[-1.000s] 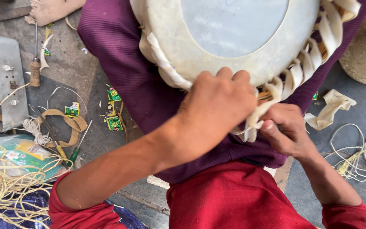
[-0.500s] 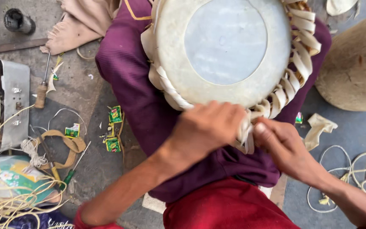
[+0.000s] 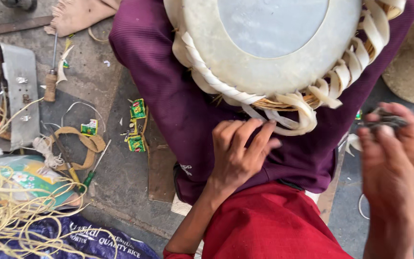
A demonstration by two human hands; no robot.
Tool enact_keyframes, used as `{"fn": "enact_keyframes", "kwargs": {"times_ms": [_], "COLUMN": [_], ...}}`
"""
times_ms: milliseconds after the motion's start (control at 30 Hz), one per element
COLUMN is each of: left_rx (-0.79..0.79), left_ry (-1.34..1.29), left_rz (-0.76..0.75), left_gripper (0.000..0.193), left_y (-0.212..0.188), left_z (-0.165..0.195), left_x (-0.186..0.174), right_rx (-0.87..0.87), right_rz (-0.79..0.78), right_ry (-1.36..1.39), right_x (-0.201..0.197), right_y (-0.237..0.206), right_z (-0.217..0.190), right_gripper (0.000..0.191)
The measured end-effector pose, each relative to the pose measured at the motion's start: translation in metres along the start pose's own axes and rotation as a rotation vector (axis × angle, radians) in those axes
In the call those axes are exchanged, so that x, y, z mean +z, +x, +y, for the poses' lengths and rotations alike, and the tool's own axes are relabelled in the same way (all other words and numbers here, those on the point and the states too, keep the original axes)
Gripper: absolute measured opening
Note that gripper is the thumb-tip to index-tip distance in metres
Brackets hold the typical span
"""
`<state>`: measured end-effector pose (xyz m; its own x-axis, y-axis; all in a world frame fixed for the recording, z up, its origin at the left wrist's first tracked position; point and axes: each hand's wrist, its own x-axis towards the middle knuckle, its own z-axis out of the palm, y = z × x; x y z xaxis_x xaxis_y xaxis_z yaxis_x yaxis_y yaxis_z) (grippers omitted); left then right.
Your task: The person sits on the floor weaving and tightening leather strips around the rim of a drum shell, pulling, looping and adjusting the strips by hand to lace the drum head onto the body.
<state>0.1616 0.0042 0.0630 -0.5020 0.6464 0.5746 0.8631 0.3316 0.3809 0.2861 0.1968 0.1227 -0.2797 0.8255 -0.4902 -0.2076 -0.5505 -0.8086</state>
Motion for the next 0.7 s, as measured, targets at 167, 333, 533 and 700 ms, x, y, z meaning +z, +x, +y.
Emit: {"fn": "enact_keyframes", "kwargs": {"times_ms": [167,333,533,700], "left_rx": [-0.128,-0.101,-0.009,0.058], "left_ry": [-0.413,-0.593,-0.295,-0.230], "left_rz": [0.063,0.030,-0.073,-0.154], "left_gripper": [0.016,0.015,0.018,0.020], "left_y": [0.009,0.017,0.035,0.039], "left_z": [-0.008,-0.002,0.017,-0.001], "left_x": [-0.031,-0.054,-0.060,-0.070], "right_rx": [-0.577,-0.744,-0.943,-1.083], "right_rz": [-0.185,-0.757,-0.547,-0.919], "right_ry": [-0.398,-1.046,-0.550,-0.914], "right_x": [-0.034,0.003,0.057,0.047], "right_y": [-0.030,-0.041,-0.019,-0.001], "right_z": [0.015,0.055,0.130,0.115], "right_gripper": [0.011,0.025,0.030,0.041]}}
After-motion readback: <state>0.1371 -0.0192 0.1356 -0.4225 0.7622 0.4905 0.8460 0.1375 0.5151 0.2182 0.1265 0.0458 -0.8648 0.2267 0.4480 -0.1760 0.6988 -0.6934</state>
